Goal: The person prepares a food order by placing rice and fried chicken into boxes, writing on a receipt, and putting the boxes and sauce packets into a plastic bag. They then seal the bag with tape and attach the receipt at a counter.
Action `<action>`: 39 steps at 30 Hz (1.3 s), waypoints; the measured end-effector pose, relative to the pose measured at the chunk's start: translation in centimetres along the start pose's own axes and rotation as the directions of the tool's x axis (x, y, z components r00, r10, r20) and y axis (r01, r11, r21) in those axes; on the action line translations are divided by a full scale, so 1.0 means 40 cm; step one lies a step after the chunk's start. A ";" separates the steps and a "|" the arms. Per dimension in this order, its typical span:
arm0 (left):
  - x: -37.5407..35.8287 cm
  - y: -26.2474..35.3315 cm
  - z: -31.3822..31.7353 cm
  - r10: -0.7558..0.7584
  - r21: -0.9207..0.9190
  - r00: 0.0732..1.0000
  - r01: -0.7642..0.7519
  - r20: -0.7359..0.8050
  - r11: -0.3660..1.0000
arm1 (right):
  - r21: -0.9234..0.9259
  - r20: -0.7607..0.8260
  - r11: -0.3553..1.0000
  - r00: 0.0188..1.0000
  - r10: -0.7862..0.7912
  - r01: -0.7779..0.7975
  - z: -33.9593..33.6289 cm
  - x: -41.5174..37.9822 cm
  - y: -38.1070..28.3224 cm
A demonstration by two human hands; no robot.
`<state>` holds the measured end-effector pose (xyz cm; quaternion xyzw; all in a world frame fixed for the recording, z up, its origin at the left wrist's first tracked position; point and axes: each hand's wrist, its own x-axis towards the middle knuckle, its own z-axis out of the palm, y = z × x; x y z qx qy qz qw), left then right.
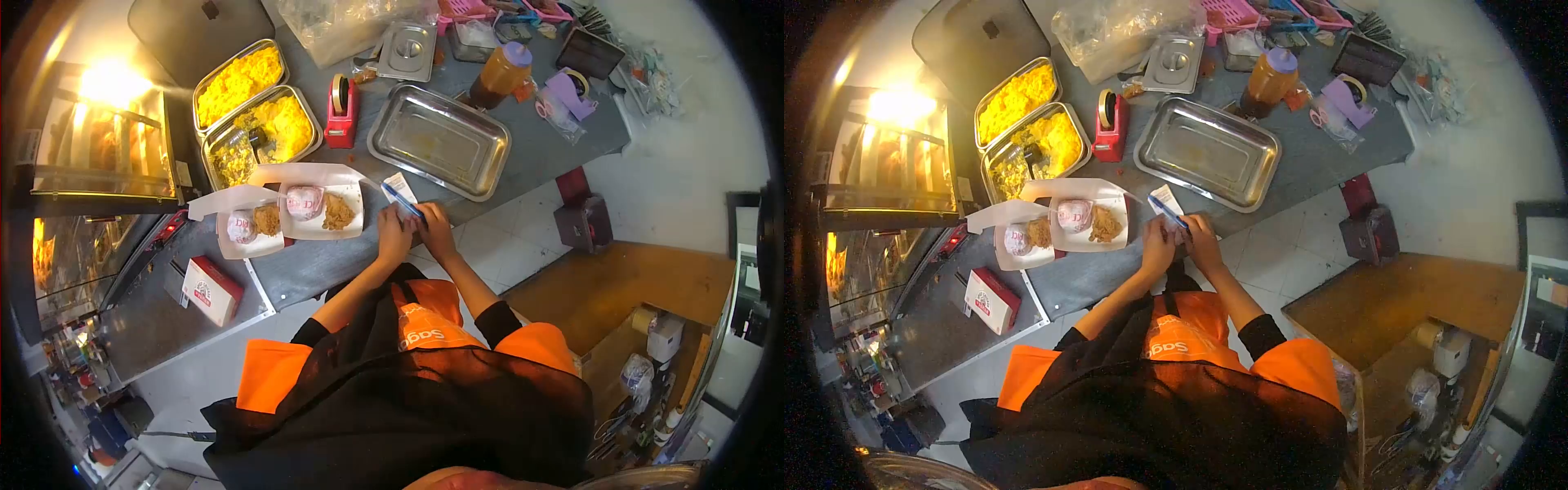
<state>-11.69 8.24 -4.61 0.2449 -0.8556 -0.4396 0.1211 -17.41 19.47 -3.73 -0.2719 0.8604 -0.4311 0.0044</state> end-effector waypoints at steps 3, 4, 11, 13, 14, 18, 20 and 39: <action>0.004 0.070 -0.041 0.244 0.349 0.969 -0.239 0.032 0.906 | -0.136 -0.070 0.990 0.997 -0.031 0.021 -0.015 0.031 0.009; 0.008 0.081 -0.050 0.228 0.356 0.973 -0.219 0.017 0.908 | -0.304 -0.148 0.948 0.979 -0.143 0.093 -0.022 0.047 0.010; 0.013 0.063 -0.078 0.116 0.437 0.983 -0.168 0.143 0.884 | -0.585 -0.378 0.783 0.925 -0.032 -0.212 -0.037 0.125 -0.052; 0.002 0.027 -0.084 0.108 0.245 0.977 -0.152 0.186 0.958 | -0.503 -0.414 0.829 0.910 0.017 -0.244 -0.028 0.156 -0.113; 0.001 0.027 -0.098 0.123 0.135 0.969 -0.154 0.214 0.979 | -0.371 -0.352 0.926 0.934 -0.068 -0.072 -0.024 0.180 -0.137; -0.002 -0.006 -0.104 0.033 0.009 0.937 -0.038 0.347 0.999 | 0.375 -0.156 0.924 0.988 -0.010 0.068 0.074 0.350 -0.219; -0.011 -0.013 -0.106 0.000 0.013 0.937 -0.005 0.348 1.000 | 0.417 0.022 0.892 0.983 0.183 -0.176 0.209 0.453 -0.176; -0.076 0.046 -0.420 0.096 -0.254 0.909 0.011 0.405 0.967 | 0.615 0.226 0.735 0.957 0.183 -0.286 0.264 0.407 -0.249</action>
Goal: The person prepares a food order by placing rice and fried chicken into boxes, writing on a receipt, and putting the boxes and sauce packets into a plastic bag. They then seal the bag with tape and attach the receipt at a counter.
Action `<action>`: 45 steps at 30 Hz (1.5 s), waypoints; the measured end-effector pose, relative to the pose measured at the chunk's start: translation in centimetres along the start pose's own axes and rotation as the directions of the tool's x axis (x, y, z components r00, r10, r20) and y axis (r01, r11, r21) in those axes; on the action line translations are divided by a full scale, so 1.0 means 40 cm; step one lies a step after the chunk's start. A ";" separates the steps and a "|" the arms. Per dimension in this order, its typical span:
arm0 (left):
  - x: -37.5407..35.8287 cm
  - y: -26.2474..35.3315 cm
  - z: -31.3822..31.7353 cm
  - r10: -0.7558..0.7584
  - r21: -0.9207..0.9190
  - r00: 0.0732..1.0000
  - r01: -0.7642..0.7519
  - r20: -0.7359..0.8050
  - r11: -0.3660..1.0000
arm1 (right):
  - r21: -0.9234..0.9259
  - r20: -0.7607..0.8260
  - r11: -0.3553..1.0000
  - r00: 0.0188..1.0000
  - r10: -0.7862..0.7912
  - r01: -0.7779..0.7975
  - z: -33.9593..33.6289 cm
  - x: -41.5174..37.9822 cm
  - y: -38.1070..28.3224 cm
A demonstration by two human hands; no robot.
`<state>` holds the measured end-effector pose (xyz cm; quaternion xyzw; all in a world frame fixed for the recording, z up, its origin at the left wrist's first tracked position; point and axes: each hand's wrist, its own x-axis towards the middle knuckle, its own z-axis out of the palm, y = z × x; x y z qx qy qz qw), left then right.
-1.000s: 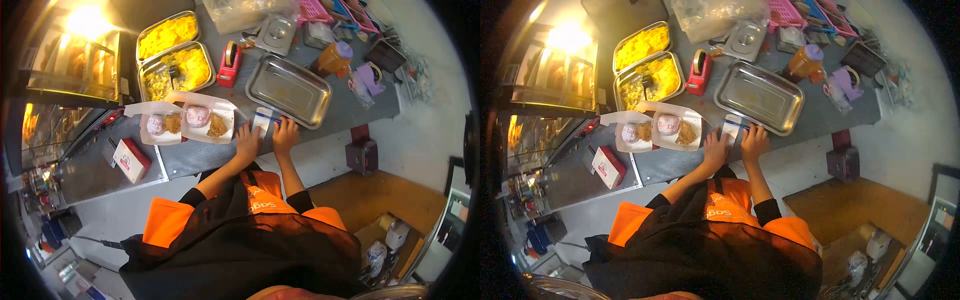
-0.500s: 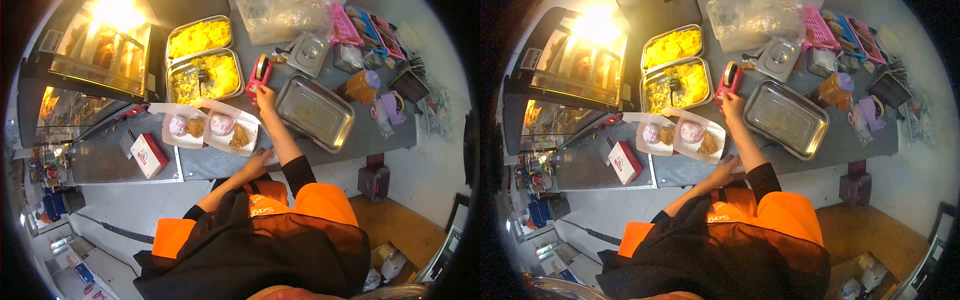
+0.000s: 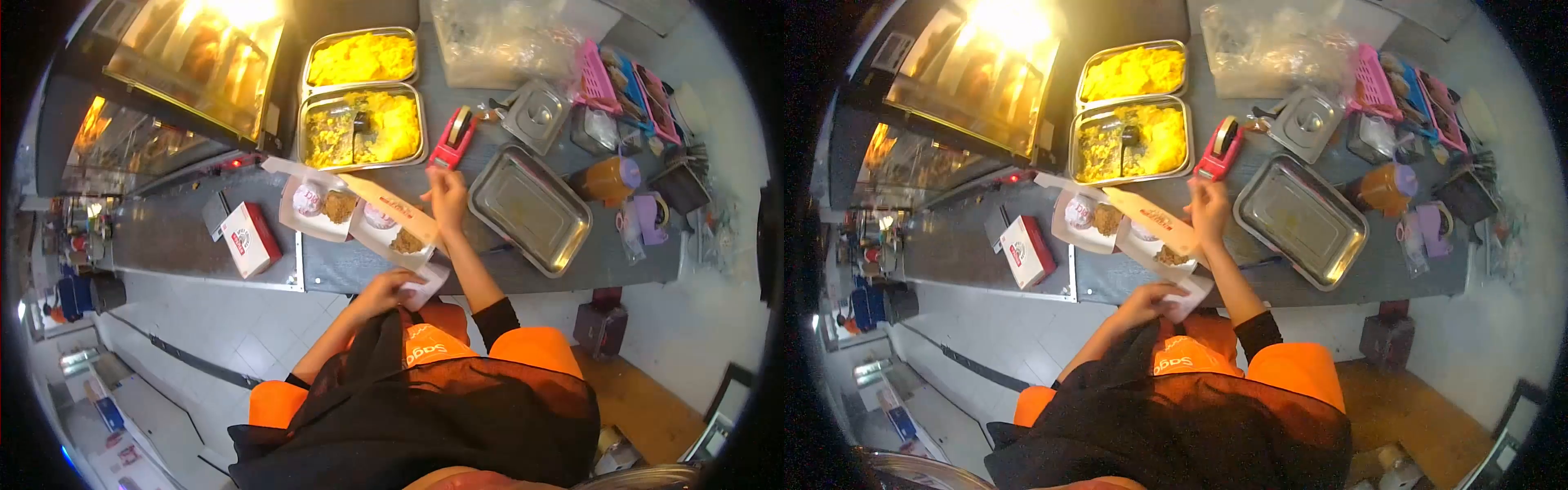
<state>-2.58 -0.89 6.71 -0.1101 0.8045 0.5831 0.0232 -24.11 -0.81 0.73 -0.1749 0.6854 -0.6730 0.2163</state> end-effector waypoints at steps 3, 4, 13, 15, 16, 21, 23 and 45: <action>-0.053 0.075 -0.056 -0.271 -0.319 0.953 0.218 -0.135 0.923 | 0.068 -0.269 0.997 0.963 -0.026 0.046 0.003 0.047 -0.085; -0.064 0.058 -0.058 -0.269 -0.318 0.952 0.213 -0.145 0.924 | 0.171 -0.195 0.985 0.979 0.053 -0.019 0.001 0.078 -0.053; -0.198 -0.042 -0.114 -0.380 -0.463 0.732 0.100 -0.565 0.881 | 0.336 -0.146 0.941 0.985 0.096 -0.042 0.002 0.019 0.061; -0.227 -0.060 -0.165 -0.354 -0.407 0.576 0.040 -0.737 0.912 | 0.474 -0.110 0.864 0.962 0.250 -0.170 0.006 0.039 0.065; -0.242 -0.077 -0.199 -0.308 -0.333 0.484 0.035 -0.819 0.942 | 0.600 -0.061 0.750 0.919 0.389 -0.278 0.011 0.053 0.063; -0.378 -0.247 -0.392 -0.255 -0.255 0.262 0.037 -0.931 0.966 | 0.285 0.013 0.950 0.991 0.131 -0.129 -0.009 0.000 0.041; -0.445 -0.365 -0.453 -0.212 -0.152 0.270 0.226 -0.939 0.962 | 0.129 -0.148 0.949 0.952 -0.268 0.287 -0.001 -0.030 -0.169; -0.530 -0.408 -0.749 -0.007 0.616 0.809 0.453 -0.587 0.644 | -0.461 0.386 0.794 0.895 -0.224 0.397 0.944 -0.355 -0.090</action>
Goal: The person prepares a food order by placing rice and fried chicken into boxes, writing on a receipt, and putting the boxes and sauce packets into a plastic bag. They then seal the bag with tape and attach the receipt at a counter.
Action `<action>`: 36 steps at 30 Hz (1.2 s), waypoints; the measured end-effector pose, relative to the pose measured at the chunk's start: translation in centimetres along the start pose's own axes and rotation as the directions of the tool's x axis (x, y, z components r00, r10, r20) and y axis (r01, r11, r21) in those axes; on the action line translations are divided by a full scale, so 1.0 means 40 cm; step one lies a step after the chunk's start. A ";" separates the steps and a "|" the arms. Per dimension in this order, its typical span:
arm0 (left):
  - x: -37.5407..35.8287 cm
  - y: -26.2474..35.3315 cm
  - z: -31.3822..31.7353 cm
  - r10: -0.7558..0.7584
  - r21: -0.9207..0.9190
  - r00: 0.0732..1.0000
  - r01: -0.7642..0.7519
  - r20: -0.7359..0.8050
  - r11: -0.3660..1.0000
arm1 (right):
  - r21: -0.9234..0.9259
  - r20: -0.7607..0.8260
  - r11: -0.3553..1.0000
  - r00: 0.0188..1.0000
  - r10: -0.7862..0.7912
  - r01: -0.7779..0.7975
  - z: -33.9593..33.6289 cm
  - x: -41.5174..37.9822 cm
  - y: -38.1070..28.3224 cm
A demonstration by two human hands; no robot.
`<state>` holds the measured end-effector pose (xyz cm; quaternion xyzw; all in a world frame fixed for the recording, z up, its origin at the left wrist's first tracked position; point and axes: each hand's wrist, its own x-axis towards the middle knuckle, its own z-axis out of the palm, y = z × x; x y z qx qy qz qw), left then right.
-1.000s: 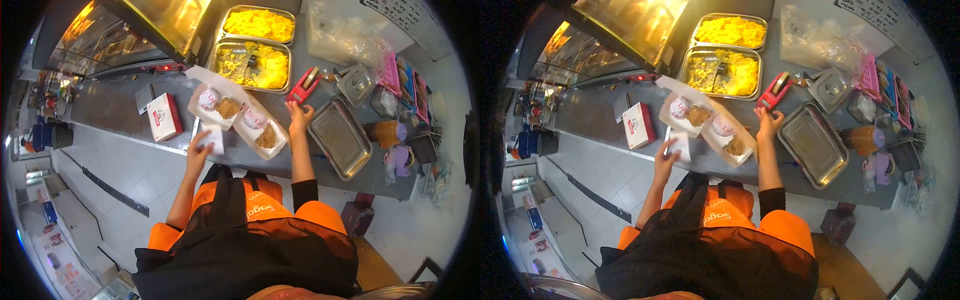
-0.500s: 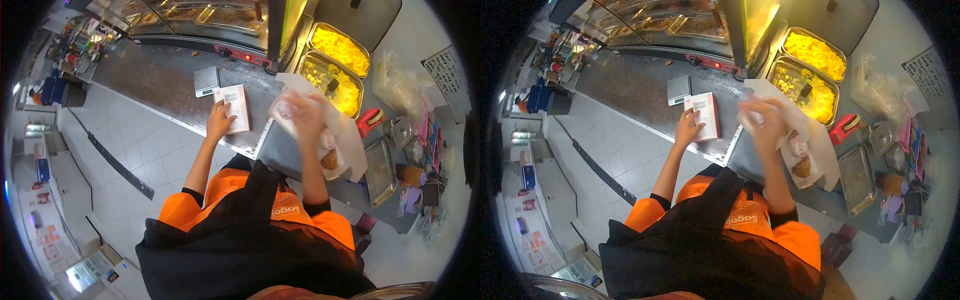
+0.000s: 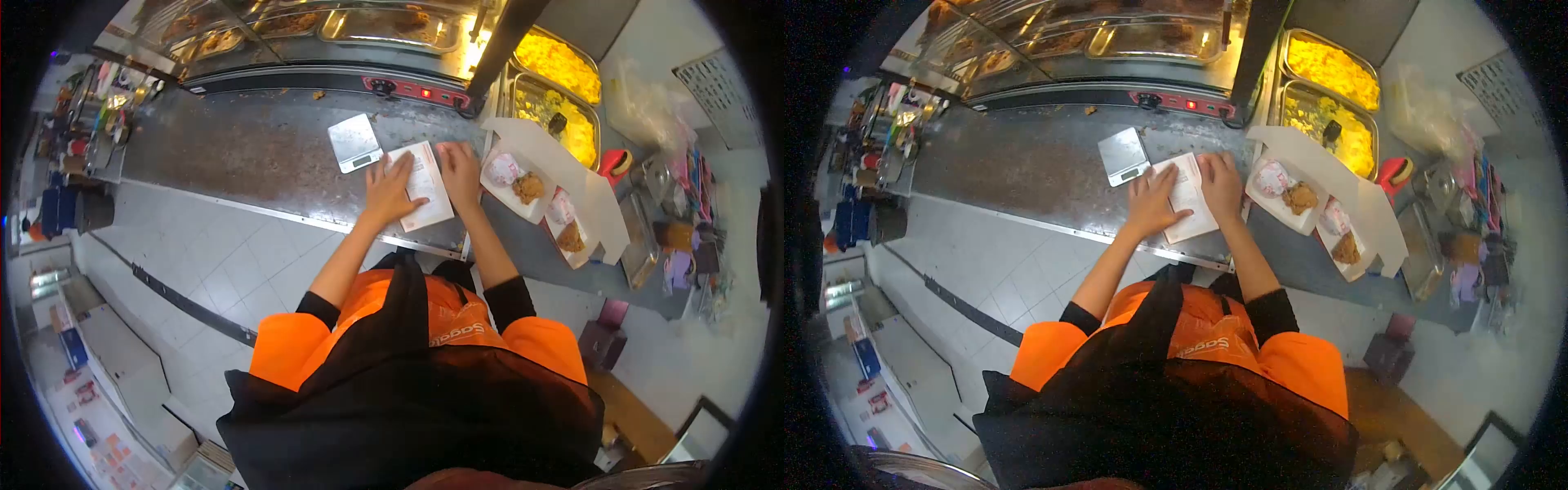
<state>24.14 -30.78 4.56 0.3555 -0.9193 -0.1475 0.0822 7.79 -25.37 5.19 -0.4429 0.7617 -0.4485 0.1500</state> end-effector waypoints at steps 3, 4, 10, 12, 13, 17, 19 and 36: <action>0.042 -0.043 0.016 0.032 -0.032 0.994 -0.029 0.104 0.999 | -0.007 0.544 0.981 0.823 0.166 -0.194 -0.075 -0.096 0.016; 0.054 -0.046 0.011 0.008 -0.020 0.985 -0.005 0.172 1.000 | -0.014 0.529 0.977 0.827 0.188 -0.213 -0.070 -0.116 0.018; 0.081 -0.067 -0.005 0.029 -0.075 0.957 -0.008 0.288 0.997 | -0.478 0.403 0.829 0.767 0.499 -0.289 -0.039 -0.153 0.008; 0.088 -0.066 -0.019 -0.003 -0.085 0.947 0.032 0.322 0.996 | -0.524 0.330 0.819 0.831 0.448 -0.233 -0.076 -0.199 0.022; 0.093 -0.061 -0.027 -0.054 -0.095 0.936 0.093 0.347 0.991 | -0.579 0.275 0.800 0.884 0.377 -0.161 -0.102 -0.225 0.030; 0.070 -0.086 0.086 -0.190 -0.060 0.976 0.184 -0.110 0.981 | -0.383 0.417 0.831 0.727 0.545 -0.403 -0.193 -0.404 0.206; 0.046 0.029 0.086 -0.376 -0.084 0.903 0.366 -0.206 0.927 | -0.320 0.444 0.799 0.664 0.602 -0.510 -0.279 -0.525 0.271; 0.027 0.288 0.106 -0.924 -0.138 0.317 0.927 -0.212 0.349 | 0.215 -0.085 0.145 0.129 0.988 -0.966 -1.053 -1.519 0.695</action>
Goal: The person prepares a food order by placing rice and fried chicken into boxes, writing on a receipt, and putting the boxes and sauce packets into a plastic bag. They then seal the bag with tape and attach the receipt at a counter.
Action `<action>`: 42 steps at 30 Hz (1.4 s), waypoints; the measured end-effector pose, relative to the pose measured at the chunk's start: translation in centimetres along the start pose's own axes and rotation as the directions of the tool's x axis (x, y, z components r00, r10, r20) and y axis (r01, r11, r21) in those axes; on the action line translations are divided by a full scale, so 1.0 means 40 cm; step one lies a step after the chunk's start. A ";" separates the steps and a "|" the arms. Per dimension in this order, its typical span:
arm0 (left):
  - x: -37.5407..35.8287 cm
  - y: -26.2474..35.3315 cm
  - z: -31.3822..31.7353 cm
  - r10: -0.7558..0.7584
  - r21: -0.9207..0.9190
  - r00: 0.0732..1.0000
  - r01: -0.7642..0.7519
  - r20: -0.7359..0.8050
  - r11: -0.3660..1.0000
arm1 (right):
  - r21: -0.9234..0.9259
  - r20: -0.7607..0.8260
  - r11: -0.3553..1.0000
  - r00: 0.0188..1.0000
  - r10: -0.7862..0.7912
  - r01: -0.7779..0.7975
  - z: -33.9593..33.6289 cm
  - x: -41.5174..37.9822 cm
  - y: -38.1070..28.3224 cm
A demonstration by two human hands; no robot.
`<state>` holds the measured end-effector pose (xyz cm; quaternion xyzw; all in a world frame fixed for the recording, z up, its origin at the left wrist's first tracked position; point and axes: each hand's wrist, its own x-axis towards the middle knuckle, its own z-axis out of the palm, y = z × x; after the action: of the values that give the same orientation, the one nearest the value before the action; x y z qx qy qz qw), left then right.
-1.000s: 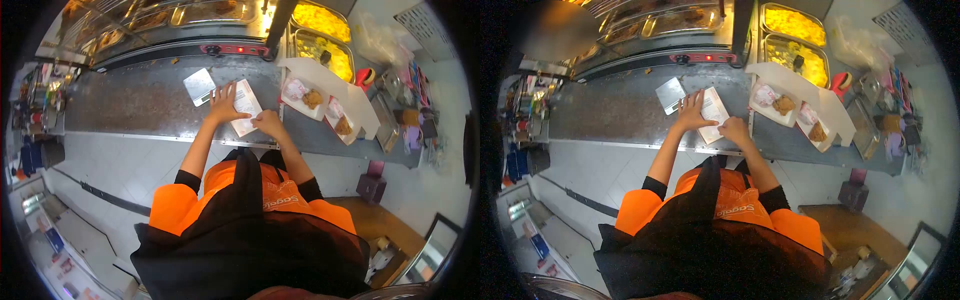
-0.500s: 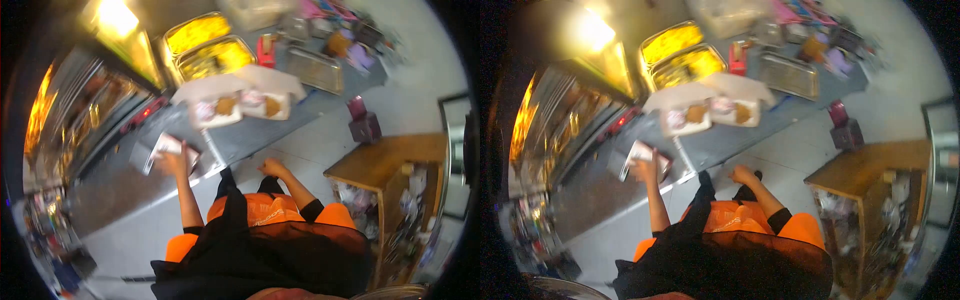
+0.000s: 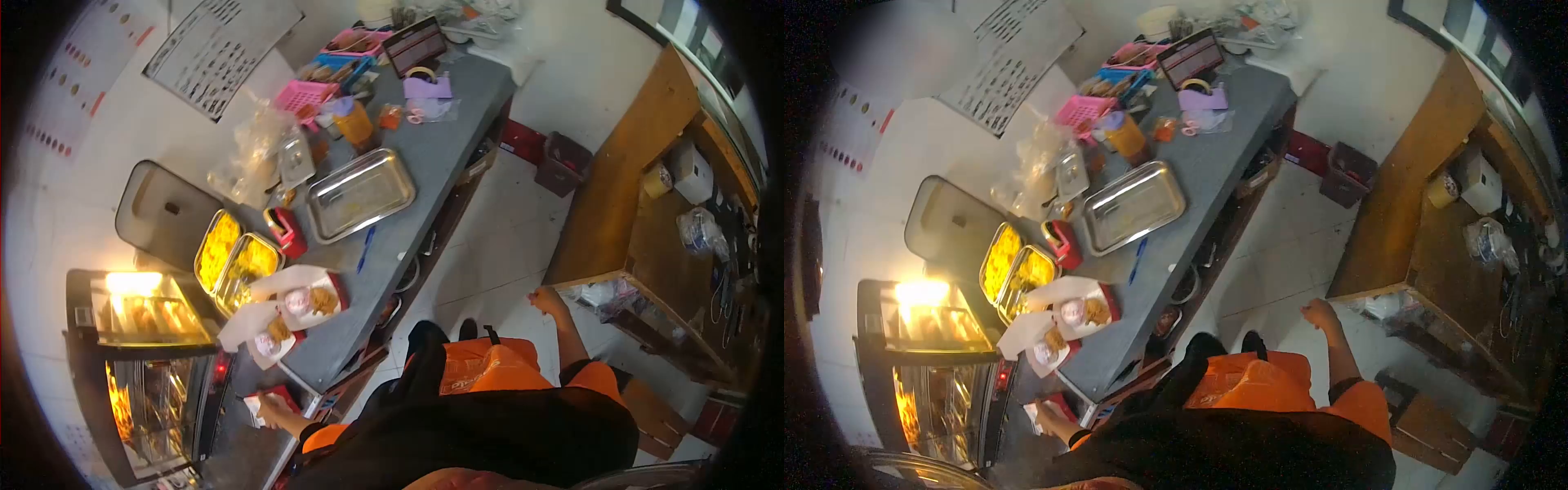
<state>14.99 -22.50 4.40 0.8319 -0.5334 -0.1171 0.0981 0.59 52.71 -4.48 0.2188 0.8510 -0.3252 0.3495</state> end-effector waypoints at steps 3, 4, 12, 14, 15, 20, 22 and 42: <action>-0.111 0.018 -0.058 -0.034 -0.115 0.983 0.013 -0.181 0.993 | -0.069 -0.027 0.988 0.990 -0.139 0.137 -0.079 0.124 0.007; -0.099 0.040 -0.061 -0.085 -0.086 0.956 0.063 -0.279 0.994 | -0.082 -0.010 0.986 0.990 -0.144 0.143 -0.121 0.133 -0.042; -0.782 0.345 -0.384 0.714 -0.432 0.623 -0.767 -0.321 0.475 | 0.336 0.010 0.609 0.644 -0.765 0.718 -0.295 0.253 -0.561; -0.976 0.467 -0.336 0.891 -0.598 0.395 -0.778 -0.225 0.194 | 0.430 0.094 0.545 0.564 -0.820 0.720 -0.313 0.288 -0.671; -1.091 0.520 -0.300 0.947 -0.506 0.265 -0.851 -0.180 0.142 | 0.568 0.154 0.546 0.572 -0.805 0.616 -0.331 0.289 -0.719; -1.615 0.691 0.004 0.956 -0.455 -0.269 -0.870 0.120 -0.188 | 0.722 0.194 0.517 0.583 -0.789 0.459 -0.460 0.389 -0.808; -1.738 0.687 0.169 0.915 -0.554 -0.345 -0.813 0.211 -0.178 | 0.753 0.139 0.537 0.706 -0.694 0.380 -0.548 0.461 -0.779; -2.050 0.714 0.450 0.933 -0.204 0.343 -0.926 -0.106 0.317 | -0.802 -0.462 0.434 0.034 -0.886 0.410 -1.600 1.279 -0.994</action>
<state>-48.17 39.71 2.87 0.3563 -0.8975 -0.1131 0.2340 -85.99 77.79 8.54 -0.1752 0.9358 -0.0765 -0.2963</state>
